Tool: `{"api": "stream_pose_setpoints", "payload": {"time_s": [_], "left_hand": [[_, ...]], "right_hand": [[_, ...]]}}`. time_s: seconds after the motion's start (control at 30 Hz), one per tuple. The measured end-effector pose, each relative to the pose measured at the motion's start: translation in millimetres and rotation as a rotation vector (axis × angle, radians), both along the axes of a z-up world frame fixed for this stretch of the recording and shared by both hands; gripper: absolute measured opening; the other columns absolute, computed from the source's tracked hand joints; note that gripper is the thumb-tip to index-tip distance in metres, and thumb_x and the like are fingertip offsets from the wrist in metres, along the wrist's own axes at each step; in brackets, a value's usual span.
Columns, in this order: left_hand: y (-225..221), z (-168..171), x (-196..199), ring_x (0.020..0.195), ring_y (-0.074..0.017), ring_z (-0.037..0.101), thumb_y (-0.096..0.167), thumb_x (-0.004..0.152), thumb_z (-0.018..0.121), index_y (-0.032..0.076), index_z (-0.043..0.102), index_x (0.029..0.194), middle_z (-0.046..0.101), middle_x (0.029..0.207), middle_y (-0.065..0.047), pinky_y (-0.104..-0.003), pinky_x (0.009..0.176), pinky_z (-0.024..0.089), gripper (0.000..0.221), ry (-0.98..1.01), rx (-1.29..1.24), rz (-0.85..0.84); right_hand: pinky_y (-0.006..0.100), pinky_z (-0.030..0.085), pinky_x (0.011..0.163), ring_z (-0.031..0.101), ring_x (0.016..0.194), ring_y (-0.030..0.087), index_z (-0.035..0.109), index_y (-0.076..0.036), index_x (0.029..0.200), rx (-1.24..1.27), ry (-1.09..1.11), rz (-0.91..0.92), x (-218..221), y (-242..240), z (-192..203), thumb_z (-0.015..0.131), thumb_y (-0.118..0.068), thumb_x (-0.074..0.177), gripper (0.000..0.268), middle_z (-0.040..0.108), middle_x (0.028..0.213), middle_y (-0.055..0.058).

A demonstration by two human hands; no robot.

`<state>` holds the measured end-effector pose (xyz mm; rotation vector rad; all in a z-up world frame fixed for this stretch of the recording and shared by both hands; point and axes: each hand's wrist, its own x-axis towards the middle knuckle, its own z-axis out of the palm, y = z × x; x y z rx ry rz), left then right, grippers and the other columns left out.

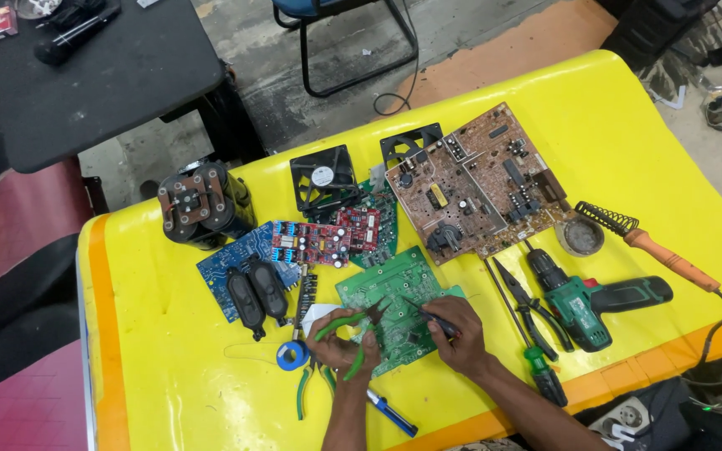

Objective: Repairing or disassembling a green circuit board using a power drill, pliers, and a screwdriver on a workbench.

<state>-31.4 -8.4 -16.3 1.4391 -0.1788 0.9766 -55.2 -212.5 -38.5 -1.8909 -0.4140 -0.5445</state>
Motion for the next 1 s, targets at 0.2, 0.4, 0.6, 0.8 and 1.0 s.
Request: {"api": "stream_pose_setpoints", "payload": {"time_s": [0.2, 0.4, 0.6, 0.8, 1.0], "left_hand": [[0, 19, 5, 0.082, -0.0227, 0.072, 0.041, 0.096, 0.073, 0.009, 0.045, 0.131, 0.066, 0.098, -0.015, -0.033, 0.064, 0.058, 0.056, 0.028, 0.102, 0.017], [-2, 12, 10, 0.08, -0.023, 0.072, 0.039, 0.097, 0.07, 0.005, 0.046, 0.131, 0.066, 0.094, -0.014, -0.032, 0.063, 0.06, 0.054, -0.058, 0.117, 0.06], [4, -2, 13, 0.062, -0.0171, 0.071, 0.039, 0.083, 0.084, -0.008, 0.049, 0.122, 0.075, 0.087, -0.015, -0.027, 0.058, 0.058, 0.071, -0.033, 0.13, 0.114], [10, -5, 10, 0.059, -0.0153, 0.067, 0.04, 0.084, 0.083, -0.006, 0.051, 0.124, 0.075, 0.087, -0.014, -0.028, 0.062, 0.058, 0.069, 0.017, 0.203, 0.13], [16, -1, 9, 0.061, -0.0159, 0.066, 0.036, 0.086, 0.077, -0.007, 0.045, 0.123, 0.071, 0.085, -0.016, -0.032, 0.065, 0.061, 0.065, -0.04, 0.138, 0.126]], "right_hand": [[0.051, 0.061, 0.094, 0.07, 0.109, 0.035, 0.071, -0.01, 0.12, -0.023, -0.044, 0.004, 2, 2, 13, 0.058, -0.029, 0.106, 0.027, 0.074, 0.112, 0.012], [0.051, 0.06, 0.097, 0.071, 0.111, 0.035, 0.07, -0.008, 0.123, -0.049, -0.071, -0.014, 5, 3, 16, 0.057, -0.027, 0.107, 0.027, 0.073, 0.116, 0.013], [0.047, 0.059, 0.091, 0.076, 0.103, 0.032, 0.078, -0.009, 0.111, -0.016, -0.123, -0.057, 6, 5, 14, 0.062, -0.028, 0.103, 0.026, 0.078, 0.106, 0.008], [0.048, 0.055, 0.097, 0.076, 0.105, 0.031, 0.077, -0.008, 0.113, -0.097, -0.162, -0.153, 4, 1, 18, 0.065, -0.026, 0.102, 0.024, 0.078, 0.108, 0.007], [0.046, 0.053, 0.102, 0.077, 0.103, 0.029, 0.078, -0.01, 0.102, -0.016, -0.106, -0.225, -4, -14, 3, 0.059, -0.032, 0.105, 0.03, 0.079, 0.1, 0.005]]}}
